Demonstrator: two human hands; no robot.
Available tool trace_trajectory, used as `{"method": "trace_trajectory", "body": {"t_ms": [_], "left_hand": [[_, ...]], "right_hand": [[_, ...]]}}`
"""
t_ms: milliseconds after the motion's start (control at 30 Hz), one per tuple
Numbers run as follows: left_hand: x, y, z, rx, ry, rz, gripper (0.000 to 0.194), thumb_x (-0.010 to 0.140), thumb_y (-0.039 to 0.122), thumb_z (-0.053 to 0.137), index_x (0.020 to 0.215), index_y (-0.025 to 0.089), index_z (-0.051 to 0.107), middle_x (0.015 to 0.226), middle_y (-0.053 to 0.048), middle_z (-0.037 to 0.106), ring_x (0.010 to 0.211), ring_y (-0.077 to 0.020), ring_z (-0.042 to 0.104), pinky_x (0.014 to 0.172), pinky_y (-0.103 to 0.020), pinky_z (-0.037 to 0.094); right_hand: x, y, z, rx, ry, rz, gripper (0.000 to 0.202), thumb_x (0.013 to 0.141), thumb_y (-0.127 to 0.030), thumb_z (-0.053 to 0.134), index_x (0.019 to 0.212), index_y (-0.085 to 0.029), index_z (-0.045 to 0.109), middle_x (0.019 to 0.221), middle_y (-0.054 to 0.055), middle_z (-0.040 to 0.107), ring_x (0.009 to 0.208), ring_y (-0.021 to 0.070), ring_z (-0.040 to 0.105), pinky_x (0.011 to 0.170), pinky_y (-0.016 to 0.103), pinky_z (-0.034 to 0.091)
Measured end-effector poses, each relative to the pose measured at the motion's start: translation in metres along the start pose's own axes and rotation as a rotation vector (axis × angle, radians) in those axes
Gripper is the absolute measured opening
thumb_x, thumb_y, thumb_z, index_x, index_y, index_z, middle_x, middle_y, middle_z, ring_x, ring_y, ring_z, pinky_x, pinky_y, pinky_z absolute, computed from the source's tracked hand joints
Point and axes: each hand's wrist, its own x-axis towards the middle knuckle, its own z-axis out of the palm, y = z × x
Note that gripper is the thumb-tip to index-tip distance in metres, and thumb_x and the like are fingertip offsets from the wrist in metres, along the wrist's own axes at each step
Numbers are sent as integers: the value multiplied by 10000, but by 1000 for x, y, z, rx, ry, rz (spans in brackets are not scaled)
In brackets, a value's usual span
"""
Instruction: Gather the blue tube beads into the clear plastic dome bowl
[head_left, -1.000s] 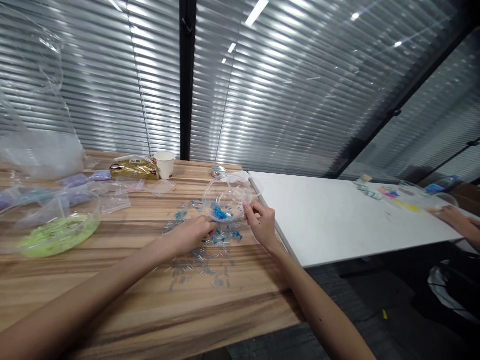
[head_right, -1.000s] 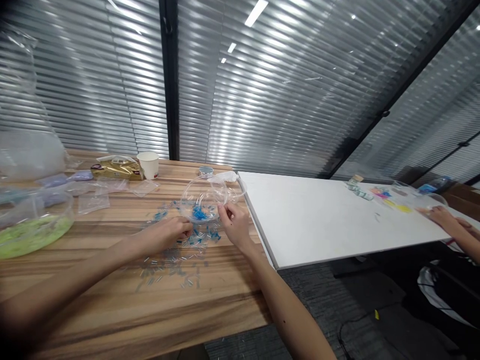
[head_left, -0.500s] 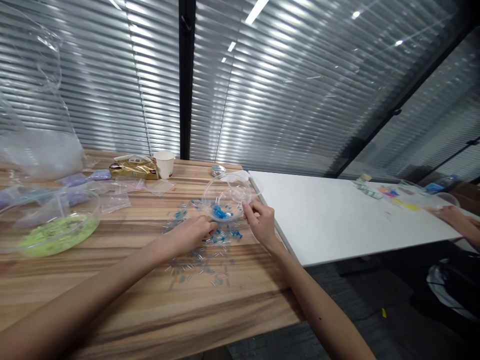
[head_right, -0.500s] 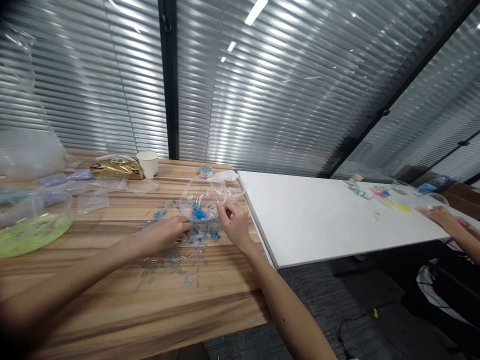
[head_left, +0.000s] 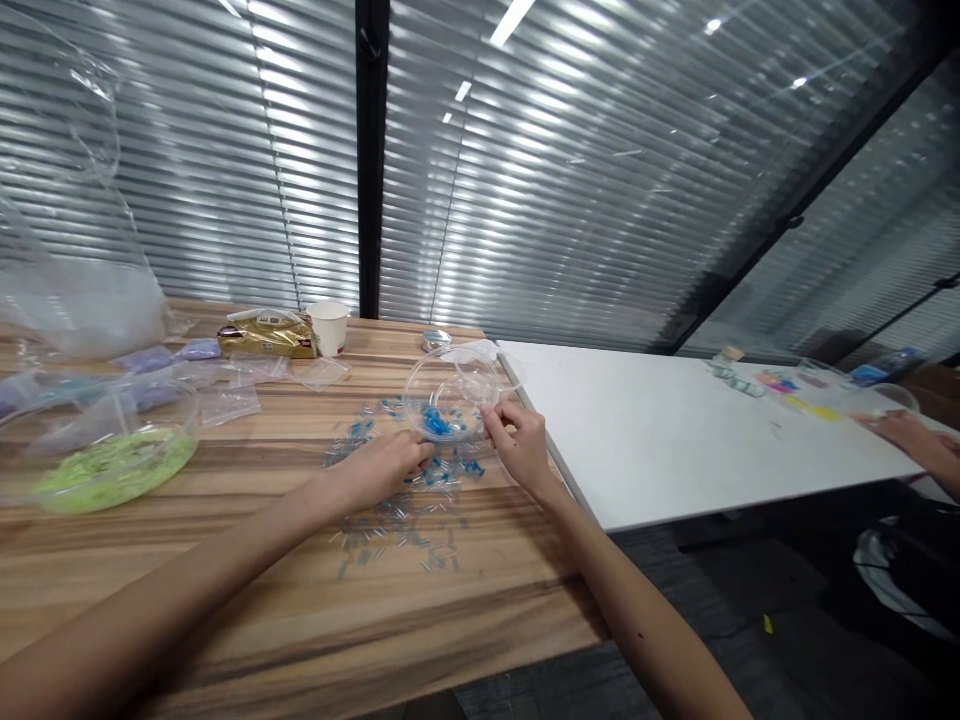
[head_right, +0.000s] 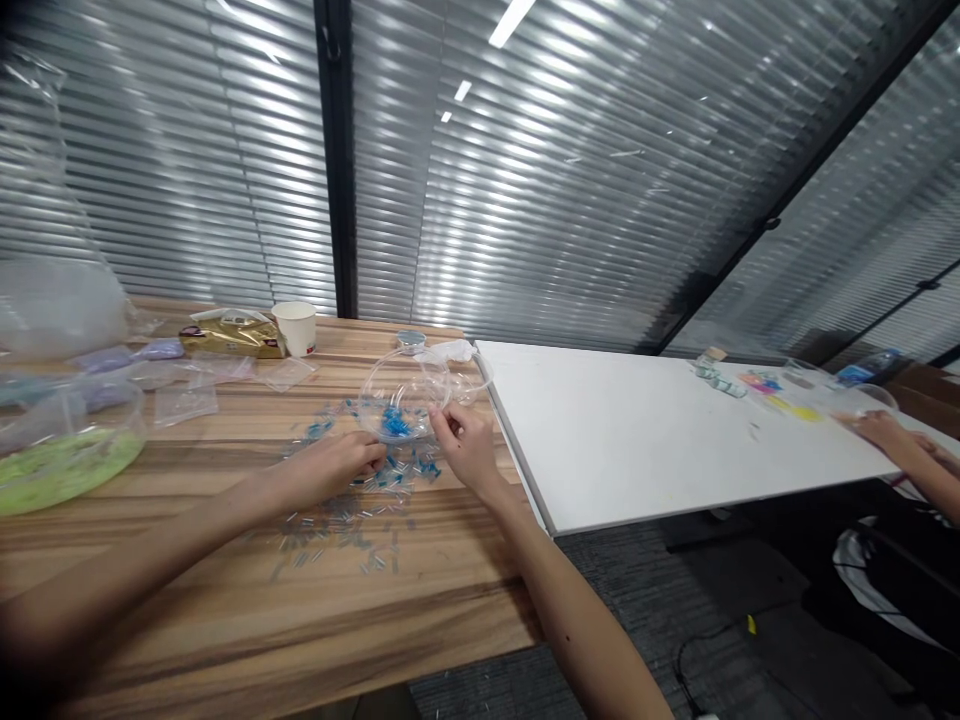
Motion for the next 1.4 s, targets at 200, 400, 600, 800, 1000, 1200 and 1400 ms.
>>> {"method": "trace_trajectory", "body": {"t_ms": [200, 400, 600, 800, 1000, 1200, 1400], "left_hand": [[0, 1, -2, 2, -28, -14, 188, 794, -4, 426, 773, 154, 526, 835, -51, 584, 747, -182, 532, 620, -249, 336], [-1, 3, -3, 8, -25, -20, 201, 791, -4, 413, 787, 155, 536, 841, -54, 587, 745, -186, 531, 614, -254, 331], [0, 5, -5, 29, -43, -20, 224, 763, -44, 417, 788, 152, 524, 853, -53, 591, 755, -180, 544, 613, -244, 345], [0, 3, -1, 45, -15, -3, 192, 806, -11, 430, 797, 151, 532, 846, -58, 591, 752, -186, 559, 611, -247, 368], [0, 10, -4, 98, -42, -12, 237, 780, -37, 402, 863, 134, 544, 926, -89, 604, 801, -190, 576, 665, -253, 418], [-3, 12, -6, 14, -34, 22, 313, 734, -35, 403, 956, 131, 548, 1014, -107, 594, 870, -207, 576, 738, -278, 447], [-3, 10, -4, 31, -31, 44, 306, 712, -50, 437, 931, 137, 538, 978, -88, 592, 828, -193, 575, 721, -261, 440]], "right_hand": [[0, 0, 0, -9, 4, -23, 437, 897, -384, 473, 507, -194, 421, 465, -24, 470, 463, 99, 420, 501, 239, 328], [0, 0, 1, -11, -8, -21, 451, 903, -403, 461, 505, -193, 423, 464, -23, 471, 464, 99, 420, 507, 242, 328], [0, 1, 1, -8, -15, -21, 447, 899, -398, 467, 502, -197, 421, 462, -25, 468, 465, 102, 428, 507, 244, 335], [0, 1, 1, -2, -25, -12, 445, 899, -395, 467, 501, -201, 422, 463, -24, 472, 464, 106, 430, 505, 247, 334], [0, 3, 0, -18, -90, 5, 430, 903, -389, 463, 517, -200, 447, 479, -15, 481, 483, 119, 439, 518, 259, 328], [-2, 3, 4, -42, -149, -2, 415, 908, -363, 451, 529, -194, 460, 515, -6, 511, 500, 118, 436, 514, 257, 319], [-3, 5, 4, -36, -139, 7, 414, 905, -349, 453, 525, -188, 473, 508, -5, 525, 504, 116, 453, 518, 249, 328]]}}
